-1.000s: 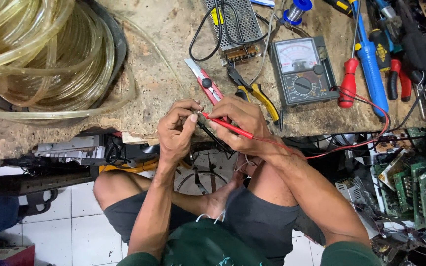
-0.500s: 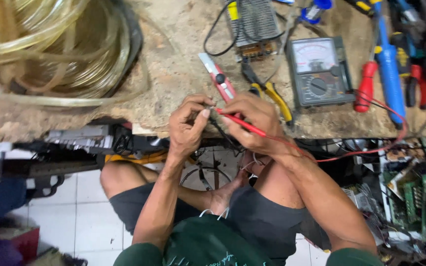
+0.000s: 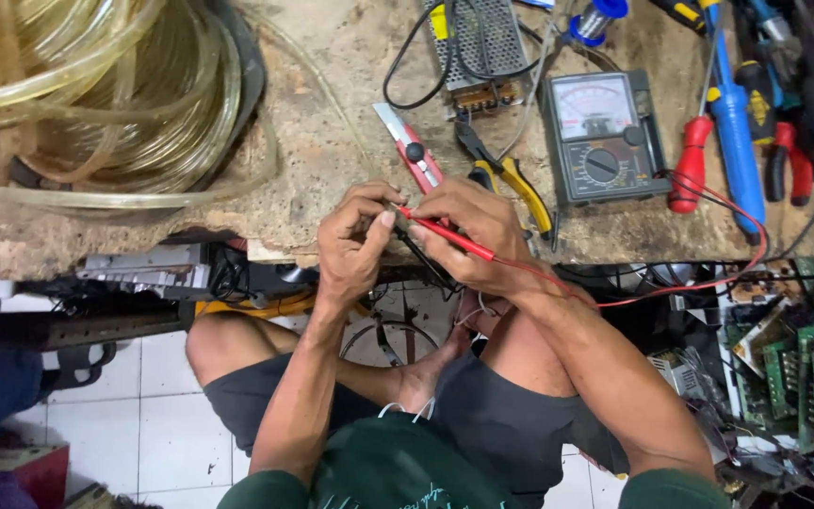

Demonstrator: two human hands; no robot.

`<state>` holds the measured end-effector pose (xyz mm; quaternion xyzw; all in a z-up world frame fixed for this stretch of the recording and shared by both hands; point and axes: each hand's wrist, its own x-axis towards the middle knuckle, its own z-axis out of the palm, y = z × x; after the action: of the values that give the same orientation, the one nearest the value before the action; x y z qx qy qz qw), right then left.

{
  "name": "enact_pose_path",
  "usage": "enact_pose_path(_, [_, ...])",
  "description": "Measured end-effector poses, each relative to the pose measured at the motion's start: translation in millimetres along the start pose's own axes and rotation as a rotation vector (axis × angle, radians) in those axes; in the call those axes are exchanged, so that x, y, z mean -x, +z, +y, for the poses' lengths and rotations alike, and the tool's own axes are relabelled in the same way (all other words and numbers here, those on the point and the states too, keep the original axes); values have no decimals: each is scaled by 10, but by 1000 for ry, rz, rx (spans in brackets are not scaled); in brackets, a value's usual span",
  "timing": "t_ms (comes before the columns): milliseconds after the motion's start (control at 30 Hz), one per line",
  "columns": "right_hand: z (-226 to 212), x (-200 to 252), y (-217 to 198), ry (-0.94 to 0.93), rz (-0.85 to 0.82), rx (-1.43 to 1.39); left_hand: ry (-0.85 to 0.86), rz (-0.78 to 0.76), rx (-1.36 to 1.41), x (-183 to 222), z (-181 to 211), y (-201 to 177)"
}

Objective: Testing an electronic component with a multimeter and then stripping and preparing a wire using a utility knife and pliers at a repair bench.

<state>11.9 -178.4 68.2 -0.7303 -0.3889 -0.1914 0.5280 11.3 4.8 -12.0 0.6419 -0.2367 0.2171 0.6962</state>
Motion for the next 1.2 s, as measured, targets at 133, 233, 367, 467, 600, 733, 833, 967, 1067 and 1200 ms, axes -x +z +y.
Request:
enact_pose_path(133, [-4, 17, -9, 9, 12, 7, 1, -7, 14, 0, -3, 9])
enact_pose_path(233, [40, 89, -5, 11, 23, -8, -7, 2, 19, -3, 17, 22])
enact_pose_path(367, [-11, 199, -5, 121, 38, -41, -24, 25, 22, 12, 21, 13])
enact_pose_path(467, [-51, 241, 51, 183, -30, 44, -45, 59, 45, 61, 5, -13])
enact_pose_path(600, [-17, 365, 168, 180, -112, 85, -69, 103, 129, 56, 15, 32])
enact_pose_path(733, [127, 547, 192, 228, -158, 87, -83, 105, 145, 73, 22, 30])
enact_pose_path(833, [109, 511, 129, 171, -128, 79, -99, 111, 236, 79, 59, 23])
enact_pose_path(967, [15, 419, 49, 153, -67, 76, -134, 136, 288, 91, 44, 30])
enact_pose_path(1067, [17, 403, 61, 148, -44, 95, -147, 145, 258, 94, 38, 52])
enact_pose_path(1200, [7, 372, 106, 159, -44, 70, -159, 114, 196, 105, 20, 55])
